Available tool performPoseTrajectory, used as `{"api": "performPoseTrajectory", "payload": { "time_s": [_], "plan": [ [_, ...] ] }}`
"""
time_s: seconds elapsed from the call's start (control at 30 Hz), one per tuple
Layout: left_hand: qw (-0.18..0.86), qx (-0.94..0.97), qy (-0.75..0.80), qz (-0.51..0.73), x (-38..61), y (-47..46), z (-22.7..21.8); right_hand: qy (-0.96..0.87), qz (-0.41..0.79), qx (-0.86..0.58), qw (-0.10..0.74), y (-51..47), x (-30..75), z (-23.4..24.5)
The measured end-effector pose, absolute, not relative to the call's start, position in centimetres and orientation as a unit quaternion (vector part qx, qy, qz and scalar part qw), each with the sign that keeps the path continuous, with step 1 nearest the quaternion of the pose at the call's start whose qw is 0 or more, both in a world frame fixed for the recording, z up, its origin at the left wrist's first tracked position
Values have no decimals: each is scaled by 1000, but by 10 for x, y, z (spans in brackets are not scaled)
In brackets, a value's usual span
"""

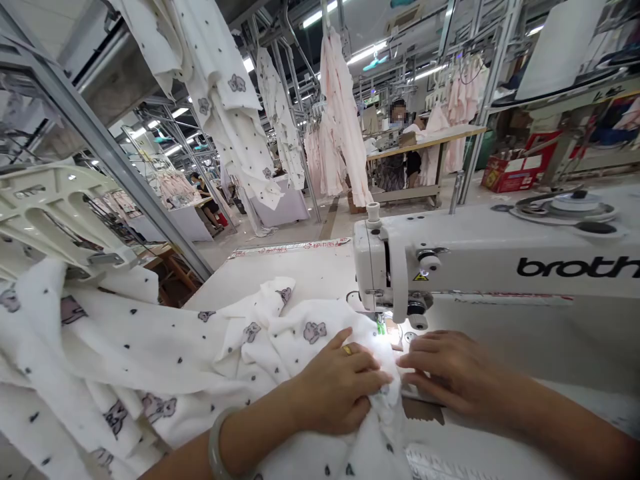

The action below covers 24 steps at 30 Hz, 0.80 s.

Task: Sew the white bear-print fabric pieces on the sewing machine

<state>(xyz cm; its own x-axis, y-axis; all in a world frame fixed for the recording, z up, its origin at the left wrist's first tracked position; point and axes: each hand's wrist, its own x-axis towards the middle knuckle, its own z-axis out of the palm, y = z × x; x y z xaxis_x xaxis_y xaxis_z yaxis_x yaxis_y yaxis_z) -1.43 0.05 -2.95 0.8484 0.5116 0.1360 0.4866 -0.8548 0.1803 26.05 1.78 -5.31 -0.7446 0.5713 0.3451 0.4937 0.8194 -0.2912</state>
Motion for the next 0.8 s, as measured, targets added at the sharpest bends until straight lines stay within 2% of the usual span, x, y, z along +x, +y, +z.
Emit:
{"api": "performPoseTrajectory", "payload": {
  "time_s": [0.2, 0.47, 0.7, 0.8],
  "plan": [
    [21, 964, 234, 128, -17, 4, -37, -938, 120, -254, 202, 16, 255, -51],
    [51, 967, 225, 107, -13, 10, -42, -943, 111, -245, 194, 17, 248, -48],
    [63, 960, 255, 96, -8, 37, -43, -916, -65, -265, 293, 26, 247, -53],
    [54, 960, 261, 84, -5, 60, -42, -906, -106, -276, 303, 29, 249, -56]
  ]
}}
